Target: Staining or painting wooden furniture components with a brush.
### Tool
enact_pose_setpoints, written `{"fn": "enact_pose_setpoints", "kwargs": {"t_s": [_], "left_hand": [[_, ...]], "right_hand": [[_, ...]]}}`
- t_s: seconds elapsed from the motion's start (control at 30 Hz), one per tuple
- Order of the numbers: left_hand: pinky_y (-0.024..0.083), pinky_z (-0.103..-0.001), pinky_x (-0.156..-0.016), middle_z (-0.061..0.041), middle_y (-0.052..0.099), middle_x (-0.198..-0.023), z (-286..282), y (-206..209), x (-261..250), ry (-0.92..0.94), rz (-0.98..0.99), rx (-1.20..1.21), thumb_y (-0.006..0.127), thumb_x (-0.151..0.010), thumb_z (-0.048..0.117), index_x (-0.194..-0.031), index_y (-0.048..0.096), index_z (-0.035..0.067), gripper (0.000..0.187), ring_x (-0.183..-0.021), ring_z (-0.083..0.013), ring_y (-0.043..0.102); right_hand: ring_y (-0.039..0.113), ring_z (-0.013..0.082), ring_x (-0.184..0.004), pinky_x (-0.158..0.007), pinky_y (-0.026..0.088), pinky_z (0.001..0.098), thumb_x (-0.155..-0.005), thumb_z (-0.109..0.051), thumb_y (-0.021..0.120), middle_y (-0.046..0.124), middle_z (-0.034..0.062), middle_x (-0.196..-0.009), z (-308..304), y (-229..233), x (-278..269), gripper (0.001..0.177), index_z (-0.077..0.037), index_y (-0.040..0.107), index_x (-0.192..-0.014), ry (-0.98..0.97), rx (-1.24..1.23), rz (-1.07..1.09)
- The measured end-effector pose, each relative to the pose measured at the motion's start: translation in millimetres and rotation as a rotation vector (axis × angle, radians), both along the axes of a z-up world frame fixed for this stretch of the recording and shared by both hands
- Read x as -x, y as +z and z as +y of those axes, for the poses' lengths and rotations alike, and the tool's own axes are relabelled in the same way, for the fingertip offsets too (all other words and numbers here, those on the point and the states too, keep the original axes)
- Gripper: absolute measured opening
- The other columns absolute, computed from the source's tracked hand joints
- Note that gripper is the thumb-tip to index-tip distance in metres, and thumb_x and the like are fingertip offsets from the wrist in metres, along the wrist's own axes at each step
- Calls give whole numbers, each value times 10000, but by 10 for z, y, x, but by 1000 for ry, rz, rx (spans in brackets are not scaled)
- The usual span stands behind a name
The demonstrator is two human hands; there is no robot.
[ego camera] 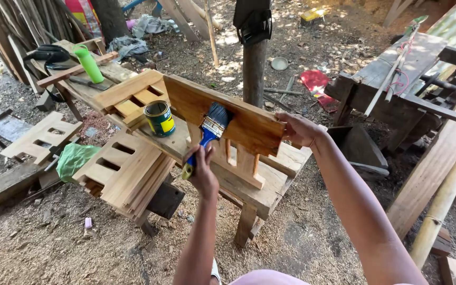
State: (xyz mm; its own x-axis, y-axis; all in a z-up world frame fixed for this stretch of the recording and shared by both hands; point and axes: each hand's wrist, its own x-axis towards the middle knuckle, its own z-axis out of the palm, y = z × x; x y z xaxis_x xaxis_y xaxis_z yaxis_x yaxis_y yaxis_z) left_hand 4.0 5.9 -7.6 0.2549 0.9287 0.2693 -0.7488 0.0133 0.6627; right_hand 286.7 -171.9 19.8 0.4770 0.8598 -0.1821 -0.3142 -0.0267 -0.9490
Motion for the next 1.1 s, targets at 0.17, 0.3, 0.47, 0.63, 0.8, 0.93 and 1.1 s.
{"fn": "enact_pose_setpoints", "kwargs": {"t_s": [0.17,0.3,0.47,0.63,0.8,0.93,1.1], "left_hand": [[653,-248,-670,-106,727,-1074,-964,-475,-11,154,275,-734,623,-1096,113,-1007,729,109,139,-849,-184,713],[674,-301,-668,-163,742,-1174,-1307,-143,306,-27,206,-877,650,-1082,153,-1022,698,102,92,-934,-209,753],[642,-293,-642,-103,753,-1008,-464,-443,199,36,230,-858,651,-1091,202,-1037,721,142,106,-851,-151,737],[582,-241,-429,-84,718,-946,146,-668,127,163,470,-627,650,-1021,241,-1013,733,110,156,-648,-99,686],[651,-234,-635,-54,707,-950,-837,-1242,-170,-38,119,-687,637,-1123,190,-979,682,196,151,-844,-92,688],[705,-308,-793,-164,735,-1222,-1309,-773,425,11,422,-932,702,-1006,64,-1036,757,131,92,-1075,-255,729],[693,-287,-846,-87,776,-1152,-652,-938,159,-113,211,-808,694,-1043,58,-1070,742,136,95,-1010,-196,768]], "right_hand": [[534,98,-684,-619,446,265,-1011,-492,697,639,16,-884,-37,-263,-235,396,-110,665,-1110,-90,117,-46],[638,109,-737,-728,607,295,-921,-427,716,661,3,-863,-26,79,-43,356,-120,681,-1097,-93,121,47],[649,139,-717,-668,571,304,-922,-428,714,709,46,-892,-1,24,-162,378,-99,715,-1108,12,104,57],[689,119,-819,-731,577,298,-943,-395,712,722,36,-972,-61,97,-112,320,-128,696,-1119,-60,85,36],[671,146,-800,-789,558,316,-954,-426,709,728,47,-955,-76,114,-160,340,-131,699,-1124,-81,175,-38],[690,113,-874,-845,566,335,-951,-426,717,711,-24,-1001,-117,160,-150,334,-148,686,-1134,-42,51,-2],[652,135,-816,-799,596,356,-925,-484,700,680,-31,-941,-157,201,-86,322,-209,676,-1089,-96,150,-58]]}}
